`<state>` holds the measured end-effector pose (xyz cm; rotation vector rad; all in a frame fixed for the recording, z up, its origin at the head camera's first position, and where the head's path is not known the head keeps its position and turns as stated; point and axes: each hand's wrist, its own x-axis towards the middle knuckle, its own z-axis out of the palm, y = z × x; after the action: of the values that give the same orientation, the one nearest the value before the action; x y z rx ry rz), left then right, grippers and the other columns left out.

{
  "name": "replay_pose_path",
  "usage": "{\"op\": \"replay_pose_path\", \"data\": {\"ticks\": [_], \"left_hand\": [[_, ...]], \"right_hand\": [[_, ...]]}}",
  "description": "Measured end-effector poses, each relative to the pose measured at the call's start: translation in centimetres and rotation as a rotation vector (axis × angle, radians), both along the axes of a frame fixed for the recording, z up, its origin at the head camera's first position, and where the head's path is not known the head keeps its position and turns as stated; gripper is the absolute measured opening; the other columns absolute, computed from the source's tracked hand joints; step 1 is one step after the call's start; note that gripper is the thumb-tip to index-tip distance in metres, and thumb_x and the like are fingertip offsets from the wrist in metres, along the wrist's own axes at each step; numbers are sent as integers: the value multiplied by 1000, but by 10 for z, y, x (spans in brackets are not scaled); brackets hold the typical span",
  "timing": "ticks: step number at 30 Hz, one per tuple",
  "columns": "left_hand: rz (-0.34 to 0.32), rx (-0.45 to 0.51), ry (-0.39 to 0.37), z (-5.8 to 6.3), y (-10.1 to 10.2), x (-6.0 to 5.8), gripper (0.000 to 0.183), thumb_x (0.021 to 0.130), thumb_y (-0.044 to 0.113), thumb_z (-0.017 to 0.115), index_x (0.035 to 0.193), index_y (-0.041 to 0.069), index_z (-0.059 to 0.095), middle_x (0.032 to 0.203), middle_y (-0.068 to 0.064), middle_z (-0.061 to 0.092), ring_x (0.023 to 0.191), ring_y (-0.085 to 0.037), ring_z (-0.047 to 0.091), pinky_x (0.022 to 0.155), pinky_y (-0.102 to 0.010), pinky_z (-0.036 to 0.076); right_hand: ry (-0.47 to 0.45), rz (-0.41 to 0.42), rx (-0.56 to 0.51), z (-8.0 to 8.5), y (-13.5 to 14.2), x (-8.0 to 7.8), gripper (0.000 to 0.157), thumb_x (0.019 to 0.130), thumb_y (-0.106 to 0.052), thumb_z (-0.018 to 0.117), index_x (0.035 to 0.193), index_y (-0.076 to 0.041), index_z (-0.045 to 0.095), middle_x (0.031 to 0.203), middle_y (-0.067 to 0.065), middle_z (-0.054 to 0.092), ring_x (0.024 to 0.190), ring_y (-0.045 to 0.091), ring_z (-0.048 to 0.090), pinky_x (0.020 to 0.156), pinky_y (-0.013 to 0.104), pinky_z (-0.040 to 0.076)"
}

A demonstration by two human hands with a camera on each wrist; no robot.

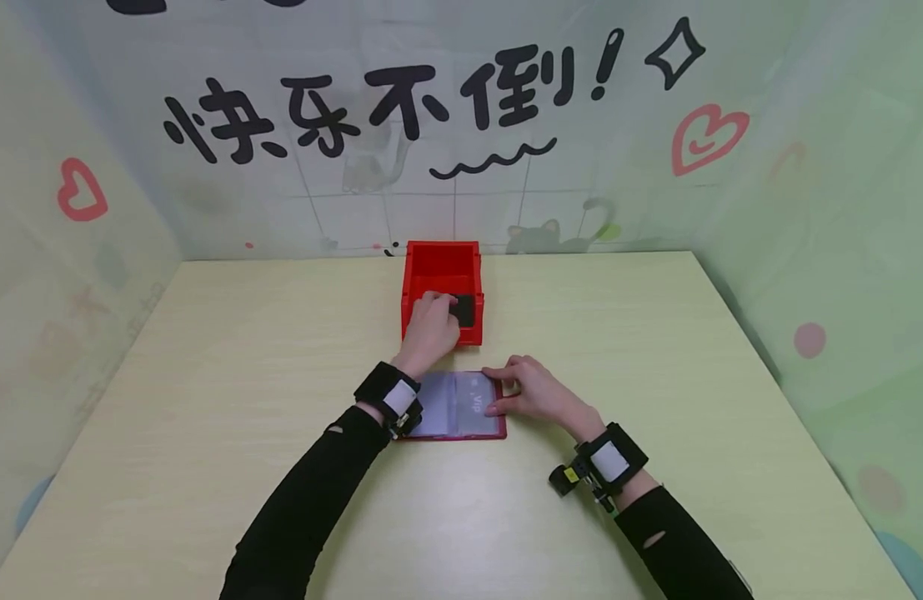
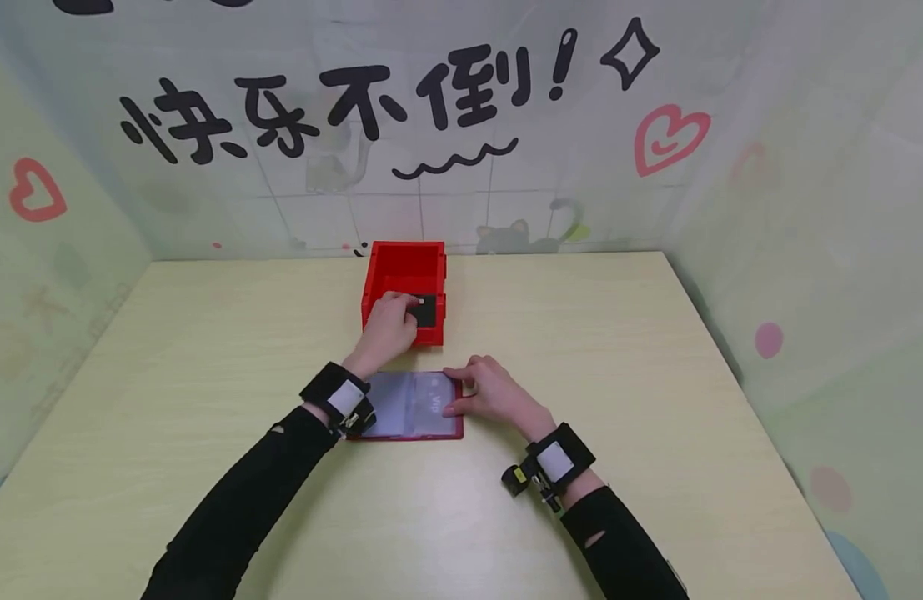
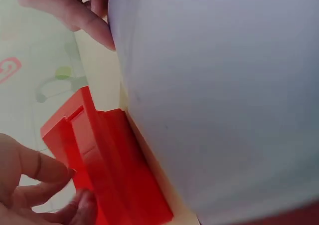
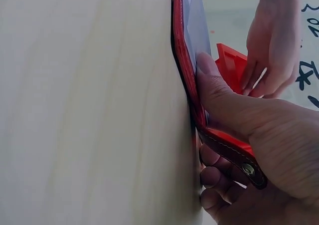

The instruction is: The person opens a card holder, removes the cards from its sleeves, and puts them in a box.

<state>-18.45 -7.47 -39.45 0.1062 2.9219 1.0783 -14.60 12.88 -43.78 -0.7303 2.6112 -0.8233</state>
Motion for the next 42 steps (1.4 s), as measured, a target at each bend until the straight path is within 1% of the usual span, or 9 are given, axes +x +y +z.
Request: {"op": "replay_pose_path", "data": {"ticks": [2,5,8,12,16,19,28,35,42], "left_hand": [[-29,48,19,1,-8,9,38,92,6,62,130,1,61,129,-18,56,115,-32,54,102,-44,52],[-99,87,18,0,-23,24,28,92,7,66,120,3,64,112,-15,62,100,-27,58,89,-37,55],[-188,87,-58,-5,-35,37,26,90,10,73,114,5,66,98,-11,64,87,-22,58,76,-29,53],[-300,42,-191,-12,-44,49,45,84,21,82,121,6,61,92,-8,62,82,-18,57,69,-24,49],[-360,-8,-242,-19,-44,51,70,78,26,87,136,6,53,94,-6,61,87,-17,56,74,-26,49],[-372,-28,-255,-22,-43,50,79,76,26,89,142,8,51,95,-5,59,91,-17,55,76,-27,48],[-438,-54,-230,-26,-43,47,70,77,27,88,138,12,58,95,-6,54,93,-18,50,73,-27,40],[-429,-14,-249,-29,-45,45,68,76,27,88,135,14,56,94,-6,53,95,-18,50,76,-27,41],[-420,3,-254,-30,-45,45,69,76,26,89,134,13,55,93,-6,52,94,-19,50,76,-28,41]], "right_hand": [[6,2,6,1,-1,1,65,80,-32,85,137,-11,62,89,3,57,88,15,49,72,24,41],[21,15,10,1,-2,1,65,80,-32,85,137,-10,63,88,4,56,87,15,50,71,24,42],[23,16,7,2,-2,2,64,80,-32,85,137,-9,63,92,5,59,88,15,51,72,23,43],[16,4,-1,3,-4,1,63,80,-32,85,135,-9,64,98,5,61,90,16,52,73,24,45],[27,5,-13,4,-5,-1,59,81,-31,85,132,-9,67,99,6,63,89,16,53,74,25,45],[34,-5,-22,4,-7,-3,54,81,-31,85,128,-9,69,99,6,63,90,17,54,75,26,45],[-10,-74,-59,7,-12,-7,39,82,-28,84,114,-10,73,94,7,62,86,19,55,71,26,46],[-79,-114,-101,9,-11,-9,40,87,-29,80,119,-7,70,96,9,61,87,20,55,69,25,45],[-176,-187,-196,9,-8,-7,26,91,-26,75,107,-5,70,93,11,64,80,20,56,63,25,47]]}}
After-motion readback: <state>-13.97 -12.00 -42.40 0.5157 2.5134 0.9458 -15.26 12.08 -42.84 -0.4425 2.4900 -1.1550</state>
